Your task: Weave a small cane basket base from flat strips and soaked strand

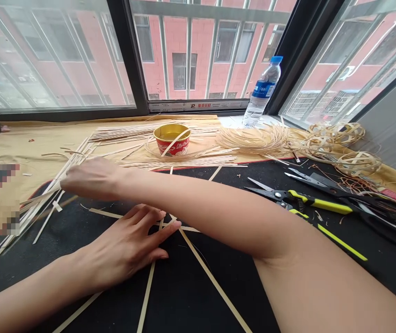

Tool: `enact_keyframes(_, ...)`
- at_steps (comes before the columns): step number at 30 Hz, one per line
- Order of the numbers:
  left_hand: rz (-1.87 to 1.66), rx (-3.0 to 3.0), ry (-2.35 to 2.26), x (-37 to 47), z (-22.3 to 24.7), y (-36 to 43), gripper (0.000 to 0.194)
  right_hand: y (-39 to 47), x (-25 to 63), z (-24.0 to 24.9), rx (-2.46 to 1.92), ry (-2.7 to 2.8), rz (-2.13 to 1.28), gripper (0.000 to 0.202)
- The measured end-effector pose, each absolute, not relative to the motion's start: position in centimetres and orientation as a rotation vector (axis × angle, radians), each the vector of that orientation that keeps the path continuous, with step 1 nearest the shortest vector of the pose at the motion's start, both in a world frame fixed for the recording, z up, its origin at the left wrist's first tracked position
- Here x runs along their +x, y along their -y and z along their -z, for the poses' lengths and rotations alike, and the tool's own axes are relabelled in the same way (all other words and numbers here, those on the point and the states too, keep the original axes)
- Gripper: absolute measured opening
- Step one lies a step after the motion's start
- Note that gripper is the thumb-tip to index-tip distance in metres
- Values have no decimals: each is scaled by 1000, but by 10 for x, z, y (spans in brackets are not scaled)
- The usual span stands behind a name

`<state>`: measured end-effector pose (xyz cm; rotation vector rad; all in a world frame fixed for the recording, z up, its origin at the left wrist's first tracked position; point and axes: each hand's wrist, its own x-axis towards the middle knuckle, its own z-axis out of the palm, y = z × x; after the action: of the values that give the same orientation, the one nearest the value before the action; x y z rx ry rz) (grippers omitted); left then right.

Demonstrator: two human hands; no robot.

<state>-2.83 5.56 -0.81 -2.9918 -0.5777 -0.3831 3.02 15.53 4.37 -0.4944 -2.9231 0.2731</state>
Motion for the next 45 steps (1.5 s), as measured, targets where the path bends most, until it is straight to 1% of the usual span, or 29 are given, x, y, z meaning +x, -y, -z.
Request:
enact_keyframes(1,388,-2991,579,-28,8,-55,38,-155,36,-49,-536,2876,-165,22)
enact_keyframes(3,379,-3001,582,-28,7,-55,35,-151,53,-61,-595,2760,-119,18)
enact_keyframes(5,343,-3017,584,-27,6,-55,34,-142,73,-70,-564,2590,-263,11)
enact_keyframes(8,318,-3021,567,-26,5,-56,35,-117,107,-76,-683,2263,-596,10)
enact_keyframes(11,331,-3011,583,-25,5,-55,39,-84,142,-70,-825,1955,-880,20)
enact_keyframes(13,330,-3032,618,-25,5,-54,39,-65,162,-62,-941,1748,-1006,22)
enact_keyframes(14,330,-3048,635,-25,5,-53,38,-57,171,-57,-1018,1638,-1041,26)
enact_keyframes(15,326,-3064,651,-25,4,-53,36,-52,179,-52,-1060,1542,-1083,34)
enact_keyframes(17,315,-3082,670,-25,4,-54,32,-44,191,-44,-1118,1422,-1235,56)
enact_keyframes(18,309,-3087,668,-25,3,-54,30,-43,196,-41,-1142,1385,-1328,62)
enact_keyframes(19,305,-3091,660,-26,3,-54,29,-42,201,-38,-1169,1361,-1424,63)
enact_keyframes(20,308,-3092,649,-26,2,-55,29,-43,204,-37,-1196,1341,-1509,58)
enact_keyframes(22,327,-3088,630,-25,2,-55,28,-45,208,-37,-1227,1300,-1615,39)
enact_keyframes(24,332,-3077,635,-25,2,-56,29,-48,212,-38,-1219,1271,-1655,27)
enact_keyframes(28,365,-3073,647,-24,2,-55,31,-51,218,-32,-1189,1289,-1714,23)
enact_keyframes(33,386,-3070,610,-26,2,-55,29,-51,226,-22,-1178,1295,-1786,29)
enact_keyframes(37,402,-3055,562,-28,3,-57,32,-50,226,-23,-1213,1289,-1850,47)
enact_keyframes(38,413,-3049,559,-28,3,-57,33,-50,225,-25,-1226,1296,-1857,47)
enact_keyframes(42,445,-3036,564,-29,5,-57,33,-45,221,-30,-1242,1354,-1811,36)
enact_keyframes(45,433,-3037,559,-28,5,-57,33,-40,218,-33,-1235,1434,-1755,32)
